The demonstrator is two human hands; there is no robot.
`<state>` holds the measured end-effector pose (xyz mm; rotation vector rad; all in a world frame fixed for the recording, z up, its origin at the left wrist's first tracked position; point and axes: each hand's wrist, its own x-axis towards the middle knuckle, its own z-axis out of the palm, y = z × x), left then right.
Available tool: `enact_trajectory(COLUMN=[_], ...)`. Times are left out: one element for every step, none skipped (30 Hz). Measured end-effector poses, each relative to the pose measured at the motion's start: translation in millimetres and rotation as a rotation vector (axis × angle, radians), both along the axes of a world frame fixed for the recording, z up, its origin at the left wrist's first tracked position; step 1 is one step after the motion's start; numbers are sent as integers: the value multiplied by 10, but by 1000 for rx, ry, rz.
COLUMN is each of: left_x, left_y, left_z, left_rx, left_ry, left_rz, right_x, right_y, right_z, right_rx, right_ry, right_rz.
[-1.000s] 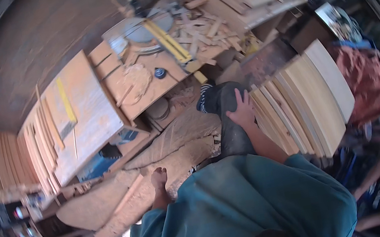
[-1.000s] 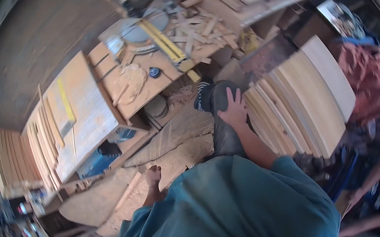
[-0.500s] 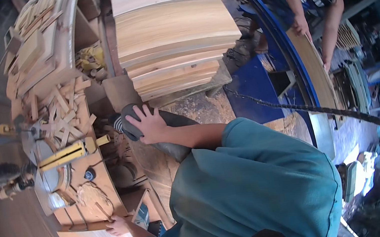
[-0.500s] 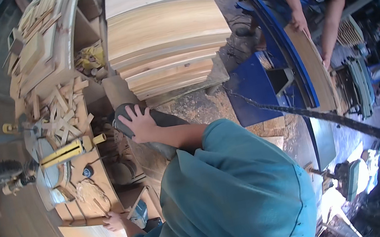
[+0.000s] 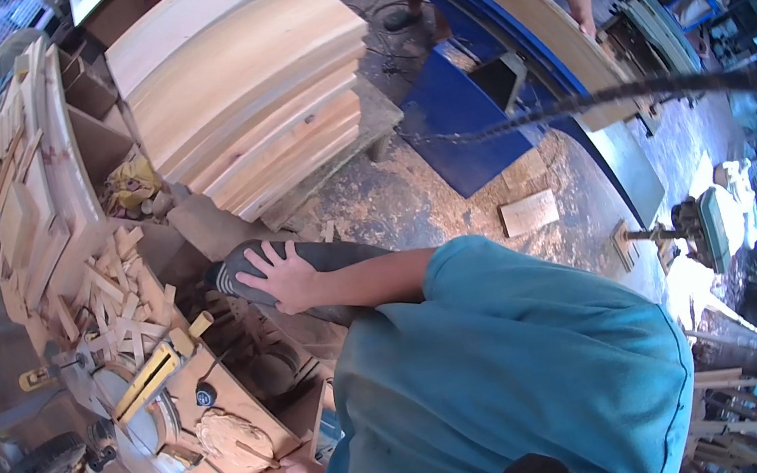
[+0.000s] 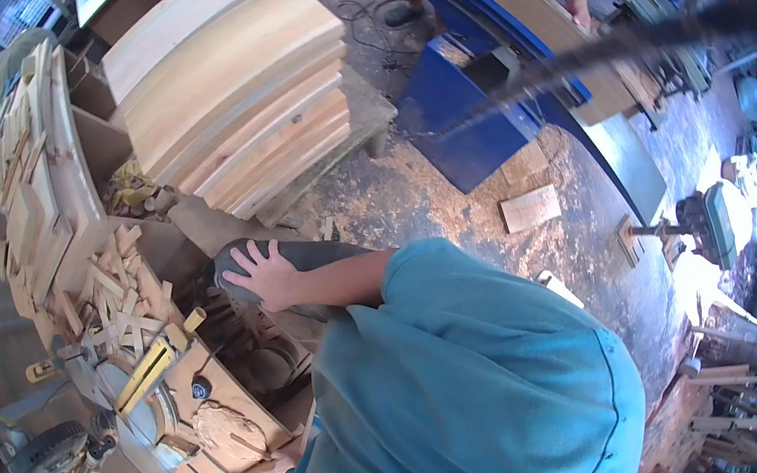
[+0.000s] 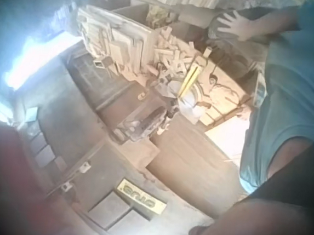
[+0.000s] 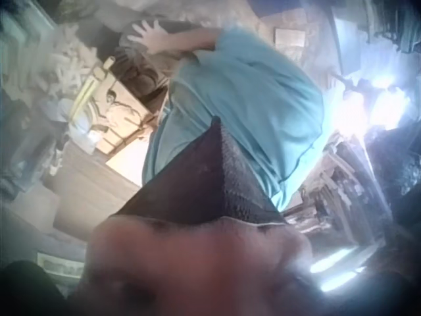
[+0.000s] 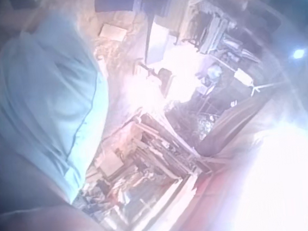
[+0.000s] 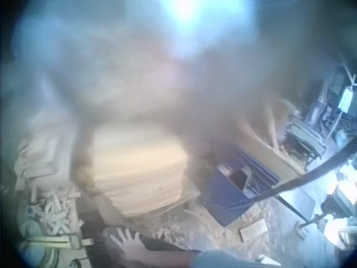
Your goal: The person measures wooden boards with a tape measure, cuts them using a miter saw, and stacks the boards.
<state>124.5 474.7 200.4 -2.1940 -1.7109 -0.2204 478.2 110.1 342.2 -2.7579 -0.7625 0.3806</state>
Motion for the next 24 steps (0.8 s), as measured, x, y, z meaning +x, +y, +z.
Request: enact_trajectory(left_x=[-14,-33,-50,-68,-84,-96,-99,-95,-76,-62,-53,-33,-18,-12,-8,-8,-7,-13,-23,-21,-23,-25,-28,-38], left_y=[23,52,65,74,89,84,73,77,68,61,60,45,28,12,-11,-30,-57,-77,-101,-118,-125,-128,-121,-114], left_z=[-30,-51,-77,-93,-93,-92,-87,-60,-39,-11,23,45,61,77,87,100,104,113,117,120,127,135,141,141], left_rx=[26,37,-3,32,26,-8,-7,-26,-42,-66,-52,-54,-98,-73,-85,-95,-90,-85,-81,-78,-72,-65,-73,-84], left_ry=[-68,-89,-88,-106,-88,-55,-62,-50,-13,-5,-22,-13,25,-6,-5,25,-43,-79,-117,-128,-139,-136,-114,-80], left_rz=[-70,-79,-51,-77,-74,-53,-66,-69,-76,-56,-56,-50,-16,-35,-28,-17,-56,-90,-123,-106,-88,-77,-95,-116], right_x=[-22,-53,-75,-103,-143,-169,-184,-190,-183,-182,-187,-175,-160,-154,-145,-127,-107,-86,-61,-35,-9,13,35,45], right_y=[-62,-111,-172,-221,-260,-310,-359,-404,-455,-491,-515,-543,-569,-590,-610,-624,-641,-651,-659,-662,-655,-635,-600,-561], right_z=[-35,-70,-105,-131,-152,-165,-170,-169,-158,-145,-129,-111,-95,-83,-71,-56,-41,-28,-12,5,24,46,68,87], right_rx=[3,8,7,8,14,23,29,39,46,55,69,69,65,60,62,65,66,73,77,81,74,69,64,49], right_ry=[-21,-41,-40,-38,-28,-17,-10,-5,-1,4,12,24,34,46,62,77,92,105,118,129,131,133,135,128], right_rz=[-15,-27,-35,-39,-44,-49,-56,-68,-77,-84,-90,-100,-106,-112,-118,-124,-128,-124,-118,-112,-108,-102,-92,-88])
